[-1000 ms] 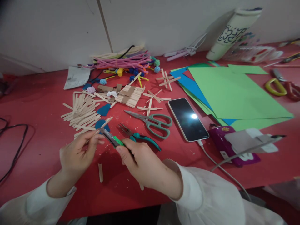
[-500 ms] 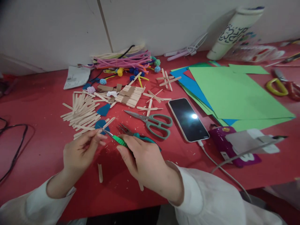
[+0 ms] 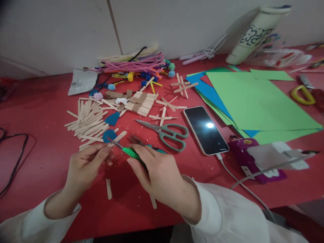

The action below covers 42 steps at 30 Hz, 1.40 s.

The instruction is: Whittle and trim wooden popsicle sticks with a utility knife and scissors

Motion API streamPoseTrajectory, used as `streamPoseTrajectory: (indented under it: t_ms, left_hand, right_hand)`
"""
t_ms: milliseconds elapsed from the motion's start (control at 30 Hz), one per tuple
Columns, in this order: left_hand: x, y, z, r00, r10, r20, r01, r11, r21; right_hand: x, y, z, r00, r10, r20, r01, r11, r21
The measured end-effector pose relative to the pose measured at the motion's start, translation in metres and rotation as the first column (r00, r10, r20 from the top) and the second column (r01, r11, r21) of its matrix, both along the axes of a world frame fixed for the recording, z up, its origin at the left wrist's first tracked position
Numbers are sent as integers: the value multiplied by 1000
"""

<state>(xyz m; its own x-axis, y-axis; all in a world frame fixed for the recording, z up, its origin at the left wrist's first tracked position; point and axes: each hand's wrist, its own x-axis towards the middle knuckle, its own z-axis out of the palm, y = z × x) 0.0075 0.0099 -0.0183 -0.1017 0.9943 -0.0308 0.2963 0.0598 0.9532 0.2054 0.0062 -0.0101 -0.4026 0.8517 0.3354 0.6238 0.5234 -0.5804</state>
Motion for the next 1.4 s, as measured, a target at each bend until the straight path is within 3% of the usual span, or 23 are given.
streamPoseTrajectory:
  t_ms: [100,233,367,433,500,567,700,800,1033,1267,1400]
  left_hand:
    - [-2,-2,-1,986,25,-165,-9,995,98]
    - [-5,-5,-1,906,121,-406,15,949,315]
    - [-6,-6,-3,910,147,-386,65,872,486]
    - [-4,-5,-5,939,116,-323,60,871,488]
    - [-1,-4,-5,989,73,-126,-15,912,409]
    - [2,-1,-4,991,54,123,-87,956,281]
    - [7,2,4,911,75,405,-89,996,17]
    - [8,2,11,800,137,584,-34,982,-184]
    - [7,7,14,710,137,691,129,939,-319]
    - [2,4,7,713,105,694,245,889,-387]
    - [2,4,8,657,113,746,297,870,-393]
  right_hand:
    - [-2,-2,0,999,15,29,-15,1000,8]
    - [-6,-6,0,997,18,81,-25,997,77]
    - [-7,-9,1,992,-6,125,-11,990,141]
    - [-7,-10,1,990,-16,142,-6,989,151]
    - [-7,-9,1,989,-17,147,-6,988,153]
    - [-6,-9,0,989,-16,147,-7,988,156]
    - [-5,-8,0,988,-20,155,-5,987,159]
    - [-5,-7,1,988,-19,153,-4,989,146]
    - [-7,-4,-1,992,-32,124,11,986,167]
    - [-8,-4,-2,991,-34,132,8,981,192]
    - [-4,-2,-3,983,-23,181,-15,979,205]
